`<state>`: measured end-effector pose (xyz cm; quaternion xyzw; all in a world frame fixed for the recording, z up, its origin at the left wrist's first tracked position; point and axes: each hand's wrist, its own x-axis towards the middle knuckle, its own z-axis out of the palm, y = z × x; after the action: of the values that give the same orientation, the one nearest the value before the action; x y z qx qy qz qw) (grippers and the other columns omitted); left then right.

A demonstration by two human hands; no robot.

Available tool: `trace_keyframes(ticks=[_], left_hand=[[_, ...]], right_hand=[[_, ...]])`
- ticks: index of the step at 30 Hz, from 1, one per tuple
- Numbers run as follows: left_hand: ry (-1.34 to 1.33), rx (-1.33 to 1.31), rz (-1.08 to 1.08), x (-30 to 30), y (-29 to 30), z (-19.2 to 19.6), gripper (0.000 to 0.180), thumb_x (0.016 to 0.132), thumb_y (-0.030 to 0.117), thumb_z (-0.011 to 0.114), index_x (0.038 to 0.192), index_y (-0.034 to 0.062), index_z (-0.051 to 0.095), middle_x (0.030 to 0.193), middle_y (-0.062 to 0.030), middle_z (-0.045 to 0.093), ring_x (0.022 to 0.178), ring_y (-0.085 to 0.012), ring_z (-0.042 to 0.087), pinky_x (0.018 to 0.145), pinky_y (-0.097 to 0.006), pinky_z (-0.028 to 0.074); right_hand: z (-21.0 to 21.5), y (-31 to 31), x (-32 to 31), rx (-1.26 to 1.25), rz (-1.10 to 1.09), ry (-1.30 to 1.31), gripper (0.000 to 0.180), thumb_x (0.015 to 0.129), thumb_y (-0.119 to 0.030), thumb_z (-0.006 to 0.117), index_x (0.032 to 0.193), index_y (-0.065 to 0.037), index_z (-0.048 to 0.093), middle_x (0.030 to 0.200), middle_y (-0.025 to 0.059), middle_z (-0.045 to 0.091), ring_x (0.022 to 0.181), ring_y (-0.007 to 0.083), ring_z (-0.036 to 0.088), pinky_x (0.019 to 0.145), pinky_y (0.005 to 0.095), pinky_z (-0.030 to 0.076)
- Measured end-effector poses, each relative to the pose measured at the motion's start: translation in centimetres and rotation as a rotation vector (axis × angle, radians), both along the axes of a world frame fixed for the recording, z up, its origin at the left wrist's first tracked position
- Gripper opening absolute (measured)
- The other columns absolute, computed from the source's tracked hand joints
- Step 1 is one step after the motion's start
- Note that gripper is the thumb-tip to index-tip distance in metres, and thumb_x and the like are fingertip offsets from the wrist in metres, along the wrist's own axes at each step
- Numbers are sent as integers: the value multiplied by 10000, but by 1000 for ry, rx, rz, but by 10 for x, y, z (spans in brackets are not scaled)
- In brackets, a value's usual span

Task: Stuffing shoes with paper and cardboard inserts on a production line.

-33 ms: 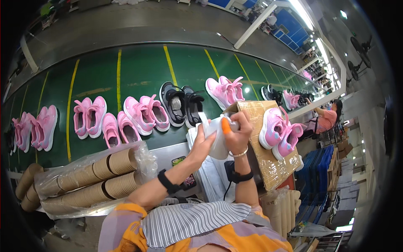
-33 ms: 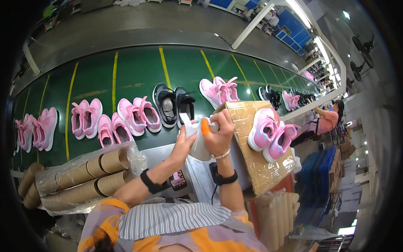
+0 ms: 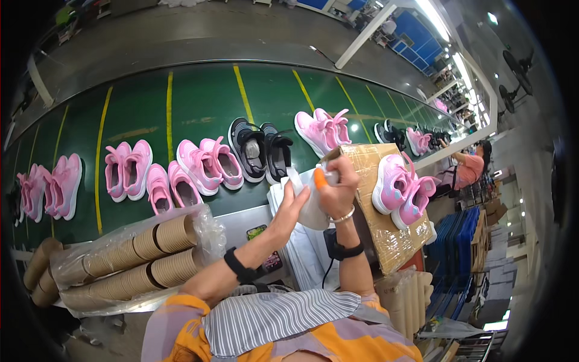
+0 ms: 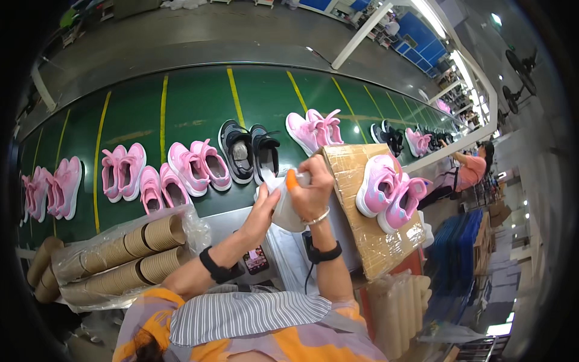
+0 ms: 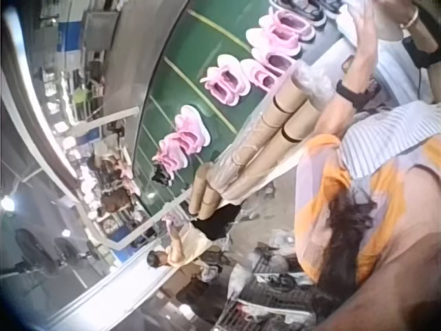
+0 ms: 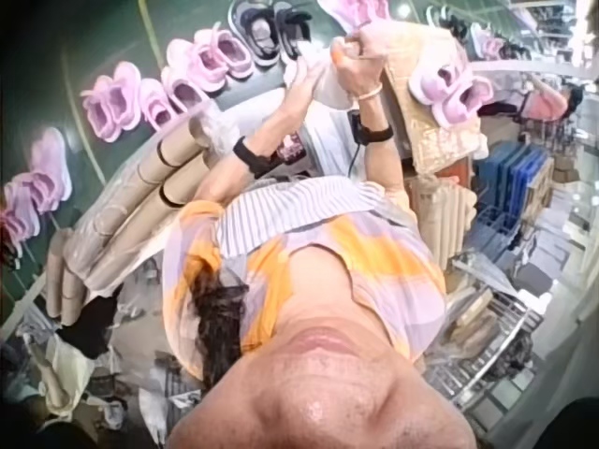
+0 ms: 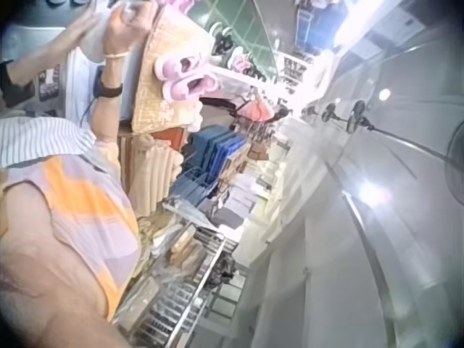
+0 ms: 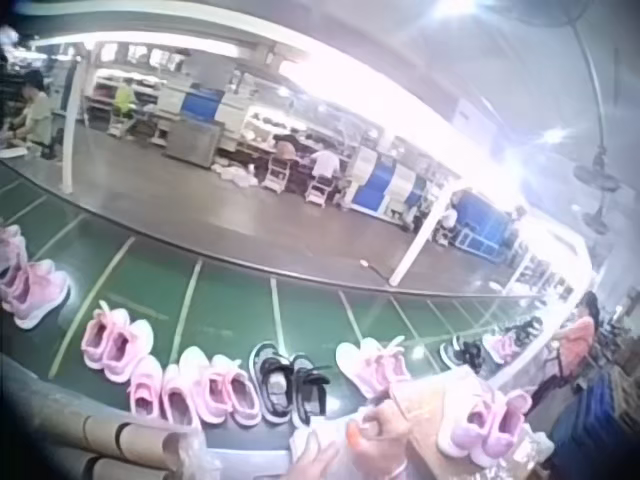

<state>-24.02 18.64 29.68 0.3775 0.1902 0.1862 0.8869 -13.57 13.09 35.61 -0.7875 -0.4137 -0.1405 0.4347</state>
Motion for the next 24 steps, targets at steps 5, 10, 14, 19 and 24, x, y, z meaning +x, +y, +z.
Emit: trace_keyframes(ticks=[5,10,14,19,24], left_hand=[[-67,345,-165,-2,32,-20,528,905,135,560,1334,-23,298,1289,-139,454,1201,-210,422,1011,-322,327],[-165,-5,-4,24,97,-28,439,884,17,551,1289,22,384,1187,-80,536,1081,-178,544,938,-331,452],[-45,25,-185,52,105,-35,406,892,109,583,1245,13,406,1152,-70,555,1012,-174,580,833,-341,515],[349,544,-1,79,163,-66,451,829,100,626,1216,-9,422,1056,-133,609,922,-197,602,785,-338,512],[320,1116,132,117,198,-100,399,749,70,641,1118,-13,514,1061,-213,594,992,-327,585,879,-391,460]], right_hand=[[-35,22,13,-113,221,421,579,664,-103,726,1153,-21,426,1039,147,555,910,276,566,786,363,463],[-66,11,3,-41,375,852,788,674,-229,806,1289,-2,368,1205,161,531,1067,228,562,893,345,467],[-73,26,15,10,57,713,636,665,-244,805,1159,-7,482,971,154,649,856,266,659,726,349,521],[-56,40,45,-558,-184,266,482,683,-319,734,993,-35,500,736,227,634,691,395,635,615,444,496],[-69,74,72,-1006,-183,139,455,685,-329,681,930,-16,459,729,242,626,690,420,627,641,499,491]])
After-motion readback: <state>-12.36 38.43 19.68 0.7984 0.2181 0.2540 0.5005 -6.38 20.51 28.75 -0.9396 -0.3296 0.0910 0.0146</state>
